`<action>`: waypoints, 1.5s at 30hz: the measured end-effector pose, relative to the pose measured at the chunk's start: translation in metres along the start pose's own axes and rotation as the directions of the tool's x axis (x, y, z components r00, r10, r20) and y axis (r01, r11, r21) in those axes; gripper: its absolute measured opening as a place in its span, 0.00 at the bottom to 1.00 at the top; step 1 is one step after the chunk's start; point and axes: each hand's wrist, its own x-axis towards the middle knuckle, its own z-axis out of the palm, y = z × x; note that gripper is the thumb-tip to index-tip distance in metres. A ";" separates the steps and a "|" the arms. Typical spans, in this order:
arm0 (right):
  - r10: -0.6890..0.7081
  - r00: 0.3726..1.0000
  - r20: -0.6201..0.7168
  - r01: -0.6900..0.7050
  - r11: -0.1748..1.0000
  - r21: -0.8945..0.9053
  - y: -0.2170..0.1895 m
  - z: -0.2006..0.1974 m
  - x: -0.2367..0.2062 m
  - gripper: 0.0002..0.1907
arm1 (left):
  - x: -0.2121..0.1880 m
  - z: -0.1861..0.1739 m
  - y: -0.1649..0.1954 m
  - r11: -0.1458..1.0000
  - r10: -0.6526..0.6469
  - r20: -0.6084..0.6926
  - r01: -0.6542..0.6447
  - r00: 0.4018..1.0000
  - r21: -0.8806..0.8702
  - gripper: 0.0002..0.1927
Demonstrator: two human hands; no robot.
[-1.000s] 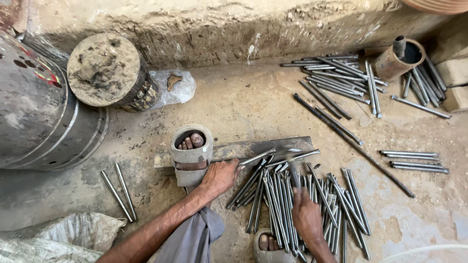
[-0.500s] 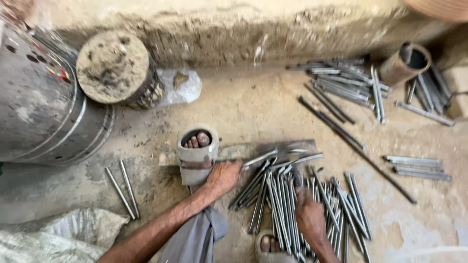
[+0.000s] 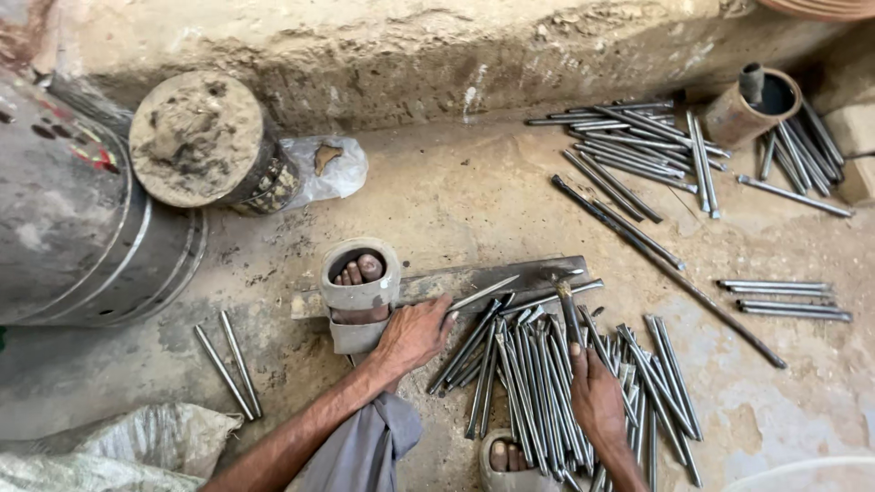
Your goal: The person sits on the floor and repeatedly hammers metal rods placed on a flat metal plate to shape their ends. They pick up rods from a pile, position them, strike them with a hammer, and set them aside.
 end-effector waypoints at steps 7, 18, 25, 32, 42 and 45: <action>0.060 0.993 0.105 -0.076 0.985 0.154 0.012 -0.019 -0.009 0.34 | 0.005 0.001 0.009 0.985 -0.166 0.206 0.154 0.964 0.076 0.19; 0.029 0.976 0.216 -0.043 0.997 0.058 -0.007 0.003 -0.004 0.39 | 0.004 0.009 0.000 0.983 -0.170 0.205 0.151 0.964 0.101 0.12; 0.053 0.972 0.230 -0.079 0.991 0.106 -0.053 -0.048 -0.026 0.35 | 0.002 0.001 -0.003 0.983 -0.185 0.249 0.180 0.951 0.043 0.13; -0.292 0.915 -0.280 0.400 0.751 0.525 -0.052 -0.065 -0.050 0.27 | -0.003 0.010 -0.015 0.978 -0.210 0.242 0.201 0.947 0.063 0.13; -0.106 0.993 0.060 0.102 0.992 0.071 -0.054 -0.057 -0.034 0.32 | 0.003 0.007 -0.009 0.979 -0.204 0.217 0.192 0.955 0.075 0.10; -0.146 0.989 -0.024 0.148 0.962 0.229 -0.062 -0.072 -0.046 0.31 | 0.000 0.016 -0.009 0.968 -0.250 0.257 0.248 0.934 0.038 0.09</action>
